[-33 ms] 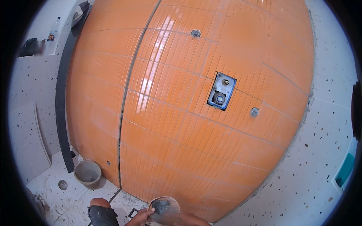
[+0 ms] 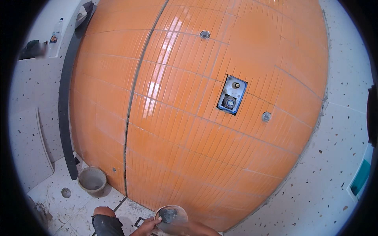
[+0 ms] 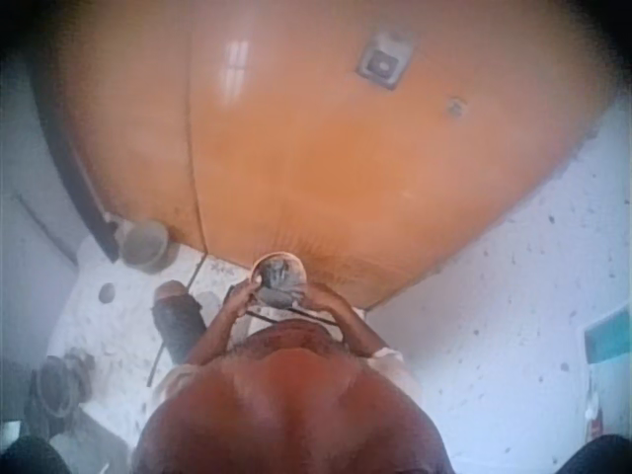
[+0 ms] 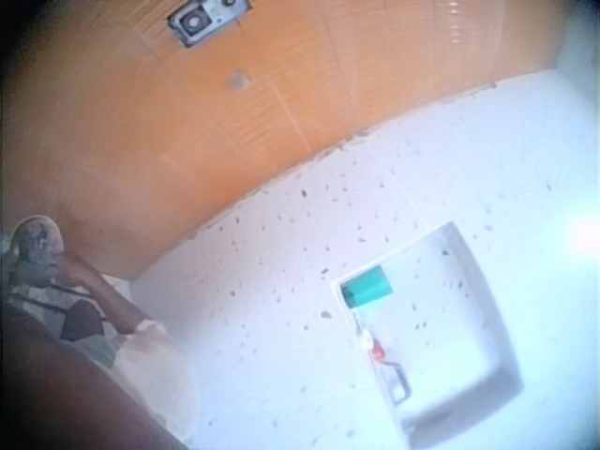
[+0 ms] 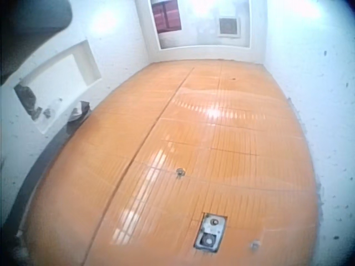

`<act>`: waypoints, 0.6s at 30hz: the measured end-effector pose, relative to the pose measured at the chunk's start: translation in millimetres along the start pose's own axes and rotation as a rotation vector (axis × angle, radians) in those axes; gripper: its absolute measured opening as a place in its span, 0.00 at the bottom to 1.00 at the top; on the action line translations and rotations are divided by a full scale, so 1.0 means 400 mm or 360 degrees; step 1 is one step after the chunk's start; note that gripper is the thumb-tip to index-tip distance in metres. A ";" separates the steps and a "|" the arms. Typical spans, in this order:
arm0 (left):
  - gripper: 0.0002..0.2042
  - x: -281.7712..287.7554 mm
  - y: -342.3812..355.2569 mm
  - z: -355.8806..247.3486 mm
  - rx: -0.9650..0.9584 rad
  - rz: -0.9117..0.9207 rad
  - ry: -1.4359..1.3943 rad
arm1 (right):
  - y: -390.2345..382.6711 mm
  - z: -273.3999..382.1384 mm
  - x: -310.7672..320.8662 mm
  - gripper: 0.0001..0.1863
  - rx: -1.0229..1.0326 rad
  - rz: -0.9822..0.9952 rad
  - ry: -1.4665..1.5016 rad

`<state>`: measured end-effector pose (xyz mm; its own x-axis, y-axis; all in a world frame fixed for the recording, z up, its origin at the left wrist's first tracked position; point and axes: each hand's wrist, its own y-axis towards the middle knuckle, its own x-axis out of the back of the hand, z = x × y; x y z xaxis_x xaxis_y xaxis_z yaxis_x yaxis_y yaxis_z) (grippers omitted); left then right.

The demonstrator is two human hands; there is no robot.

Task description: The person applies grout to the joints between orange wall tiles using a trowel and a bucket. They then wipe the tile surfaces with a cloth to remove excess grout, repeatedly dipping the cloth into water and wringing it out. The person also uses a small tool to clean the grout lines.

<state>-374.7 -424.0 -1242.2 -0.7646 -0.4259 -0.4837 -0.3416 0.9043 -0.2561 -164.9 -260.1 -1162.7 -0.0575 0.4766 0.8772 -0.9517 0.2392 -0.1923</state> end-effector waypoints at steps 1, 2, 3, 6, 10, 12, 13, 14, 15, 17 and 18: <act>0.23 0.015 0.002 0.008 0.0067 -0.0027 0.0032 | 0.004 -0.021 -0.024 0.30 0.0013 0.0035 -0.0035; 0.23 0.032 -0.004 0.013 0.0061 -0.0042 0.0045 | 0.011 0.017 0.000 0.30 0.0003 0.0036 0.0017; 0.23 0.048 -0.011 0.019 0.0057 -0.0057 0.0057 | 0.018 0.062 0.035 0.30 -0.0009 0.0040 0.0068; 0.24 0.101 0.038 0.065 0.0102 -0.0031 0.0120 | 0.023 0.046 0.021 0.30 0.0035 0.0015 0.0065; 0.24 0.126 0.070 0.109 0.0059 -0.0077 -0.0139 | 0.085 0.013 -0.031 0.26 0.0202 -0.0060 0.0487; 0.24 0.146 0.082 0.124 0.0090 0.0037 -0.0298 | 0.114 0.012 -0.043 0.24 0.0092 -0.0104 0.0155; 0.24 0.156 0.090 0.131 0.0112 0.0095 -0.0379 | 0.122 0.019 -0.046 0.23 0.0031 -0.0122 -0.0008; 0.24 0.165 0.101 0.136 0.0132 0.0108 -0.0394 | 0.124 0.029 -0.053 0.22 -0.0002 -0.0196 0.0008; 0.24 0.171 0.103 0.140 0.0158 0.0115 -0.0418 | 0.114 0.091 -0.034 0.22 -0.0035 -0.0257 0.0026; 0.25 0.166 0.099 0.139 0.0137 0.0146 -0.0479 | 0.087 0.219 0.025 0.21 -0.0084 -0.0344 0.0045; 0.25 0.169 0.086 0.132 0.0093 0.0161 -0.0506 | 0.076 0.290 0.059 0.20 -0.0092 -0.0371 0.0060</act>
<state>-409.3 -423.3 -1327.9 -0.5813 -0.3308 -0.7434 -0.2340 0.9430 -0.2366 -230.2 -339.9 -1096.7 0.1740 0.4339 0.8840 -0.9191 0.3938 -0.0123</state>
